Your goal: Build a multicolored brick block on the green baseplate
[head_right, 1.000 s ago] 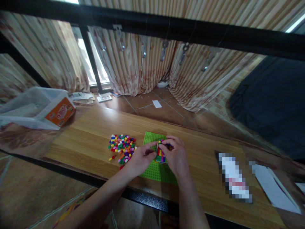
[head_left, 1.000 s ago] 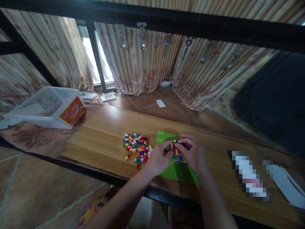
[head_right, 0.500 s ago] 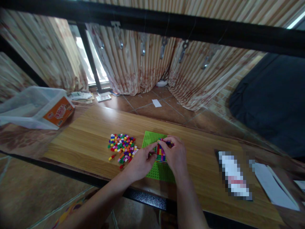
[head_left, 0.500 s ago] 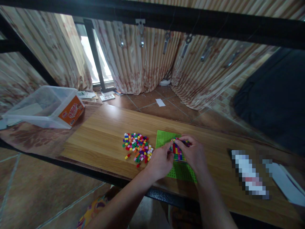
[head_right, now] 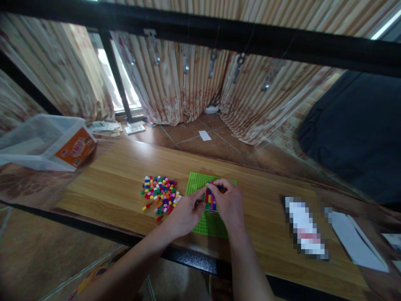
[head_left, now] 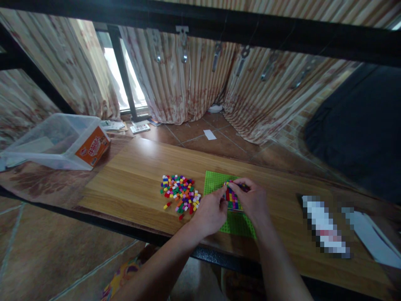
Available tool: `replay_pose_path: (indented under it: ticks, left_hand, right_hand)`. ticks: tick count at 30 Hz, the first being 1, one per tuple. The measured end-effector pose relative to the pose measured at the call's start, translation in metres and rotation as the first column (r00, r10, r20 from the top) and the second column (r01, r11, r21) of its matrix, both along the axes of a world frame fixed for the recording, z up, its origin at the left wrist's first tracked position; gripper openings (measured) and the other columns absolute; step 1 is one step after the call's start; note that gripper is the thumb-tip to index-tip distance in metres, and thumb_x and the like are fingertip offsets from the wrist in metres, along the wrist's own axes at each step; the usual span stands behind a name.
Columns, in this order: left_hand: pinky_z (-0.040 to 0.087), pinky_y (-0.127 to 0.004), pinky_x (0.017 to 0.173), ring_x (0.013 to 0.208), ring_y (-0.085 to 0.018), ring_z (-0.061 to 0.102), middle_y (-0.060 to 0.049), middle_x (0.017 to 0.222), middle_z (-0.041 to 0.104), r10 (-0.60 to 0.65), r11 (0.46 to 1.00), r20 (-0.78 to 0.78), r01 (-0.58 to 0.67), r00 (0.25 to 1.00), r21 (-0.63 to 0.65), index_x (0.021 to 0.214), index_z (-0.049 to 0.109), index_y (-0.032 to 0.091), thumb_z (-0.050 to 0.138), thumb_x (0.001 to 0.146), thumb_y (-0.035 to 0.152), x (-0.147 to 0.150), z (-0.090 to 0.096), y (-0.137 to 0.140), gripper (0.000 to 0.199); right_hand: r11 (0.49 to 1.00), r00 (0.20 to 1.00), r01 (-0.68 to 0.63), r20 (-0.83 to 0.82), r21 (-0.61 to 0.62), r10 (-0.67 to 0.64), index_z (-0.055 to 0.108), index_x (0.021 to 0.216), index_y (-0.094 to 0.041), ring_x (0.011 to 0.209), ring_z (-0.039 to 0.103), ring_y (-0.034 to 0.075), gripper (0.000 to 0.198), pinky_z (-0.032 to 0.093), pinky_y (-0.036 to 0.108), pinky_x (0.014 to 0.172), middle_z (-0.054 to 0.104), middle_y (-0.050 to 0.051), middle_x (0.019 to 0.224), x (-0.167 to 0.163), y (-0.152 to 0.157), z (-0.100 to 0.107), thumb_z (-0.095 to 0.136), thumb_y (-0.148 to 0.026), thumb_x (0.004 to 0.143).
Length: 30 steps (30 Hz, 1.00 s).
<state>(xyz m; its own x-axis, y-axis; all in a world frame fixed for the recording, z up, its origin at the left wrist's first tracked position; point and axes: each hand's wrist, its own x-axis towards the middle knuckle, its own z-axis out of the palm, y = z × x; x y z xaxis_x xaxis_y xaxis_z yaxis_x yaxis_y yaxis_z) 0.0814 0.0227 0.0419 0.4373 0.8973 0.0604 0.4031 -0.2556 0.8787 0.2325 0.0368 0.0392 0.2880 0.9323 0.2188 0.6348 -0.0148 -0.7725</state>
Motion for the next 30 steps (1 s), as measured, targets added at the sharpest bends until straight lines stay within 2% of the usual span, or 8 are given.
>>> replay_pose_path:
  ticks: [5, 10, 13, 15, 18, 21, 25, 30]
  left_hand:
    - [0.048, -0.029, 0.067, 0.072, -0.019, 0.063, -0.005, 0.084, 0.071, 0.007, 1.0, 0.018, -0.006, 1.0, -0.016, 0.132, 0.055, 0.016, 0.043, 0.085, 0.015, 0.001, -0.004, -0.001, 0.049]
    - [0.048, -0.027, 0.068, 0.071, -0.017, 0.063, -0.003, 0.082, 0.071, 0.088, 0.99, 0.165, -0.068, 0.982, -0.123, 0.125, 0.061, 0.018, 0.05, 0.083, 0.015, 0.001, -0.012, 0.005, 0.044]
    - [0.048, -0.025, 0.065, 0.068, -0.014, 0.062, -0.002, 0.079, 0.069, 0.225, 0.954, 0.316, -0.143, 0.922, -0.262, 0.115, 0.064, 0.016, 0.057, 0.079, 0.015, 0.0, -0.014, 0.011, 0.037]
    - [0.049, -0.023, 0.062, 0.064, -0.012, 0.06, -0.001, 0.076, 0.068, 0.32, 0.915, 0.427, -0.16, 0.845, -0.37, 0.107, 0.064, 0.014, 0.061, 0.077, 0.015, 0.0, -0.013, 0.015, 0.03]
    - [0.05, -0.022, 0.061, 0.065, -0.011, 0.061, -0.001, 0.075, 0.067, 0.409, 0.863, 0.547, -0.115, 0.73, -0.492, 0.096, 0.064, 0.013, 0.067, 0.074, 0.018, -0.002, -0.006, 0.016, 0.023]
    - [0.05, -0.022, 0.061, 0.063, -0.009, 0.061, -0.002, 0.077, 0.069, 0.433, 0.838, 0.6, -0.057, 0.673, -0.542, 0.092, 0.065, 0.013, 0.074, 0.07, 0.023, -0.004, 0.001, 0.015, 0.027]
    - [0.048, -0.021, 0.059, 0.055, -0.006, 0.058, -0.001, 0.075, 0.068, 0.432, 0.823, 0.625, -0.001, 0.65, -0.568, 0.093, 0.064, 0.012, 0.078, 0.067, 0.029, -0.005, 0.006, 0.013, 0.034]
    - [0.05, -0.022, 0.061, 0.057, -0.007, 0.059, -0.001, 0.075, 0.069, 0.39, 0.845, 0.632, 0.013, 0.669, -0.535, 0.095, 0.063, 0.012, 0.075, 0.071, 0.029, -0.004, 0.003, 0.013, 0.032]
  right_hand:
    - [1.0, 1.0, 0.012, 0.001, 0.011, -0.012, 0.069, 0.072, -0.021, 0.066, 0.06, 0.019, 0.027, 0.044, 0.032, 0.066, 0.069, 0.003, 0.071, -0.001, 0.0, 0.0, 0.065, -0.048, 0.074]
    - [1.0, 0.997, -0.013, -0.073, 0.003, 0.013, 0.071, 0.076, -0.022, 0.071, 0.062, 0.02, 0.029, 0.047, 0.034, 0.07, 0.07, 0.003, 0.076, 0.004, 0.0, -0.004, 0.065, -0.049, 0.076]
    - [0.995, 0.993, 0.024, -0.116, 0.101, -0.012, 0.072, 0.079, -0.022, 0.081, 0.064, 0.021, 0.03, 0.049, 0.036, 0.078, 0.071, 0.005, 0.086, 0.007, -0.003, -0.002, 0.06, -0.049, 0.081]
    - [0.981, 0.994, 0.037, -0.112, 0.191, -0.015, 0.072, 0.081, -0.022, 0.09, 0.064, 0.022, 0.028, 0.048, 0.039, 0.085, 0.071, 0.005, 0.092, 0.008, -0.007, 0.003, 0.058, -0.047, 0.084]
    - [0.969, 0.987, -0.077, -0.121, 0.236, 0.107, 0.073, 0.088, -0.025, 0.096, 0.063, 0.022, 0.023, 0.048, 0.04, 0.09, 0.071, 0.005, 0.098, 0.006, -0.014, 0.011, 0.058, -0.041, 0.086]
    - [0.955, 0.963, -0.215, -0.118, 0.206, 0.242, 0.073, 0.093, -0.027, 0.1, 0.063, 0.021, 0.018, 0.048, 0.039, 0.09, 0.069, 0.004, 0.103, 0.0, -0.019, 0.016, 0.058, -0.036, 0.088]
    - [0.934, 0.94, -0.324, -0.062, 0.154, 0.336, 0.073, 0.098, -0.029, 0.102, 0.062, 0.02, 0.018, 0.049, 0.039, 0.09, 0.068, 0.004, 0.105, -0.007, -0.023, 0.015, 0.059, -0.034, 0.088]
    - [0.912, 0.924, -0.38, 0.017, 0.154, 0.382, 0.072, 0.099, -0.029, 0.102, 0.061, 0.02, 0.017, 0.05, 0.038, 0.089, 0.067, 0.004, 0.105, -0.009, -0.022, 0.011, 0.059, -0.034, 0.089]
